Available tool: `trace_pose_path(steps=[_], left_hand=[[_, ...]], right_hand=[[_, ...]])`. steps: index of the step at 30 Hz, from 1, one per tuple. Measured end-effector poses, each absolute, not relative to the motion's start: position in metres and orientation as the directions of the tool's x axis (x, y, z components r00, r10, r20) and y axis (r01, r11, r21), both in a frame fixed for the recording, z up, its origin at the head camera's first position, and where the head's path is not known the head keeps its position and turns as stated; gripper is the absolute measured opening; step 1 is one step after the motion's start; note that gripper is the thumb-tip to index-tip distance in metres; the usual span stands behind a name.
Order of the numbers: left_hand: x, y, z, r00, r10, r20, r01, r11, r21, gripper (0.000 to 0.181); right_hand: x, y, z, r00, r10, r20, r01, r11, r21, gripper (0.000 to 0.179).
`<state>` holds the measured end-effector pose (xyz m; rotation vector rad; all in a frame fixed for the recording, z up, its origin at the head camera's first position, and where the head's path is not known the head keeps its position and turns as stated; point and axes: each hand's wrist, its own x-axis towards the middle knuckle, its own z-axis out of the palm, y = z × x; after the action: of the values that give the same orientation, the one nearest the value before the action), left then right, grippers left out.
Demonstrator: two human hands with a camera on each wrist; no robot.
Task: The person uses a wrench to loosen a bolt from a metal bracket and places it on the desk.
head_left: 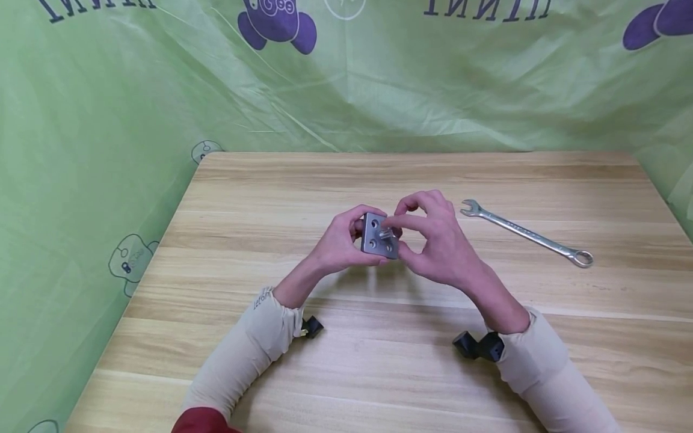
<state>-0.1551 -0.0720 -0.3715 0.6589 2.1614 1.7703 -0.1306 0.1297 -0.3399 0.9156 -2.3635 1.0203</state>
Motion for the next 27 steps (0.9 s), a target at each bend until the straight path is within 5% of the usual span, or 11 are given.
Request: trace_pose_path(steps=[15,27], left_hand=[[-0.155,-0.072,-0.371,-0.868,0.493,0.057,0.174,0.194,0.965,0.065],[-0.155,-0.070,-0.372,-0.859,0.505,0.087,0.187,0.151,0.971,0.065]], right_hand=[[-0.128,0.121,-0.348,-0.830,-0.216,0.514,-0.460,0.786,-0.413,0.053],[-0.127,0.122,-0.344,-0.809,-0.280,0.517,-0.540,0.702,-0.464,0.036]])
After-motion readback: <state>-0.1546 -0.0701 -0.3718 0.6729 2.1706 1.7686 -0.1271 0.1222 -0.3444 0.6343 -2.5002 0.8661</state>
